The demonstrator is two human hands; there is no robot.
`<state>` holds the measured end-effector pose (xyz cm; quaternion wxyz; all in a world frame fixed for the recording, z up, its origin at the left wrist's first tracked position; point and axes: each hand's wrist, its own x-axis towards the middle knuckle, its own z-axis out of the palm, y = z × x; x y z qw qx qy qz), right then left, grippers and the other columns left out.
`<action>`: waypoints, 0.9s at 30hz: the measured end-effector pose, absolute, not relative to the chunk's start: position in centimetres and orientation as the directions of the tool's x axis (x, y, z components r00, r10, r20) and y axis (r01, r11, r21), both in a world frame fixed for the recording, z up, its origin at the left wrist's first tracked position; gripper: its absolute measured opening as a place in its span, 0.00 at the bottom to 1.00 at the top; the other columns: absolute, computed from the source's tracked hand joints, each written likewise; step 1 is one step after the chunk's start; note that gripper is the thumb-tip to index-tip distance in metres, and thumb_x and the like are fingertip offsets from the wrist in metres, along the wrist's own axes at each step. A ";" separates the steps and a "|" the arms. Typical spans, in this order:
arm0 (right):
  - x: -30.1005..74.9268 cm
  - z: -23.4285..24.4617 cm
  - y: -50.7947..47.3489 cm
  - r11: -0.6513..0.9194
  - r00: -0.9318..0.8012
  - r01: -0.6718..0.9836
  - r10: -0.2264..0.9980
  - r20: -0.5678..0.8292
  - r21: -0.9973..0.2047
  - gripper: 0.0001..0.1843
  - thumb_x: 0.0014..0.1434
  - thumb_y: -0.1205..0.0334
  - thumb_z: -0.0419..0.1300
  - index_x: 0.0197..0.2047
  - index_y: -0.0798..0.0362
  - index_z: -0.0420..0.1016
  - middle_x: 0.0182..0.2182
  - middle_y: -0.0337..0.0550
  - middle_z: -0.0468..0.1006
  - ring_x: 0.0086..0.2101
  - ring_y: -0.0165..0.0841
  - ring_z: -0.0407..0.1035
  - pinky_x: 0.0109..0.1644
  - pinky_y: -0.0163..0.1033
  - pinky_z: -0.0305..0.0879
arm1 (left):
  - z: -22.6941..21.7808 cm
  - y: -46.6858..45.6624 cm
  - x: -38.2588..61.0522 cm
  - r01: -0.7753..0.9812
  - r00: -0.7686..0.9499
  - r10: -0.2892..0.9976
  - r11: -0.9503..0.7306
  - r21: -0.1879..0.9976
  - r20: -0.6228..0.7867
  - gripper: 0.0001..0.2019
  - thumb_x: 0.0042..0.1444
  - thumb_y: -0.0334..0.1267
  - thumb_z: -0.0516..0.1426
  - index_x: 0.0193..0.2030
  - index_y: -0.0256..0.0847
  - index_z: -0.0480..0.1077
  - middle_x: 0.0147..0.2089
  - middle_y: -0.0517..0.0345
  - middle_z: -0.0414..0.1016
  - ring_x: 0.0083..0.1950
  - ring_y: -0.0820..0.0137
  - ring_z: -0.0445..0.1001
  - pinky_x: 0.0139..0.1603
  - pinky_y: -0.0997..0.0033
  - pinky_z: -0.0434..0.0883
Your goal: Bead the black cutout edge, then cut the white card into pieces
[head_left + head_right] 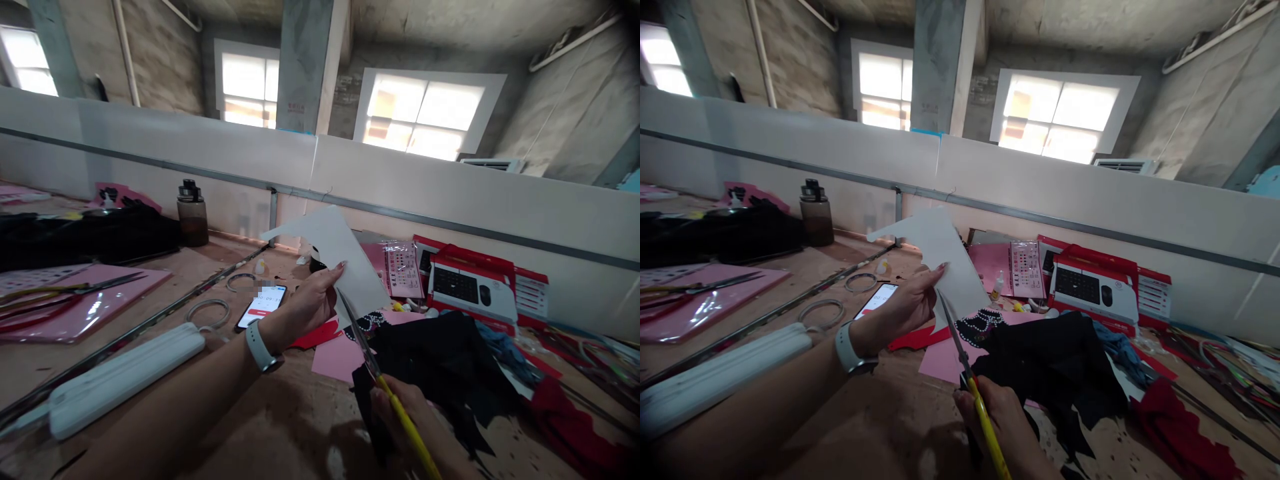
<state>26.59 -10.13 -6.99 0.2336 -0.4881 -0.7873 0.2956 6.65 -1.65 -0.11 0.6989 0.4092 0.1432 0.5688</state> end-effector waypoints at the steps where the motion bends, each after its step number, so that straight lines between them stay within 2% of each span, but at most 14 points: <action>1: 26.6 -7.0 -10.1 0.345 -0.413 0.627 0.907 0.078 -0.698 0.35 0.58 0.27 0.37 0.25 0.52 0.58 0.22 0.37 0.60 0.23 0.29 0.55 0.25 0.34 0.51 | -0.1 -1.6 6.6 -0.681 0.314 0.911 0.020 0.732 0.267 0.06 0.61 0.36 0.58 0.42 0.37 0.74 0.42 0.54 0.79 0.45 0.70 0.78 0.49 0.73 0.73; 7: 26.7 -6.9 -10.3 0.371 -0.435 0.605 0.895 0.098 -0.704 0.31 0.62 0.33 0.39 0.26 0.52 0.58 0.22 0.36 0.60 0.23 0.28 0.55 0.25 0.33 0.50 | 0.2 -2.0 6.6 -0.679 0.337 0.912 0.062 0.732 0.236 0.06 0.62 0.36 0.57 0.40 0.38 0.74 0.41 0.54 0.80 0.41 0.70 0.78 0.43 0.75 0.75; 12: 26.8 -7.0 -10.4 0.402 -0.463 0.570 0.878 0.123 -0.717 0.29 0.64 0.37 0.40 0.29 0.52 0.61 0.24 0.37 0.63 0.24 0.28 0.56 0.26 0.33 0.53 | 0.3 -2.2 6.8 -0.659 0.383 0.902 0.116 0.743 0.199 0.10 0.64 0.36 0.55 0.47 0.36 0.74 0.42 0.52 0.80 0.40 0.70 0.78 0.42 0.73 0.75; 21: 26.9 -7.8 -10.0 0.369 -0.433 0.592 0.895 0.103 -0.716 0.32 0.62 0.32 0.36 0.26 0.52 0.58 0.23 0.36 0.59 0.24 0.29 0.54 0.26 0.34 0.51 | -0.1 -1.8 6.9 -0.692 0.370 0.897 0.092 0.716 0.242 0.09 0.63 0.34 0.56 0.47 0.33 0.73 0.44 0.51 0.79 0.44 0.69 0.78 0.47 0.72 0.74; 24: 26.8 -7.9 -10.0 0.354 -0.424 0.605 0.901 0.088 -0.714 0.33 0.62 0.31 0.36 0.25 0.52 0.57 0.22 0.36 0.58 0.24 0.29 0.53 0.26 0.34 0.50 | 0.7 -1.3 5.8 -0.749 0.301 0.919 0.064 0.660 0.253 0.10 0.63 0.39 0.56 0.44 0.36 0.73 0.39 0.53 0.80 0.38 0.70 0.79 0.39 0.73 0.76; 27: 26.6 -7.6 -10.2 0.353 -0.447 0.597 0.892 0.067 -0.721 0.34 0.61 0.30 0.35 0.25 0.52 0.56 0.22 0.36 0.57 0.23 0.29 0.52 0.25 0.34 0.49 | 1.6 -0.5 4.1 -0.799 0.164 0.956 -0.016 0.602 0.244 0.10 0.62 0.44 0.56 0.39 0.38 0.71 0.29 0.59 0.78 0.28 0.71 0.77 0.27 0.74 0.74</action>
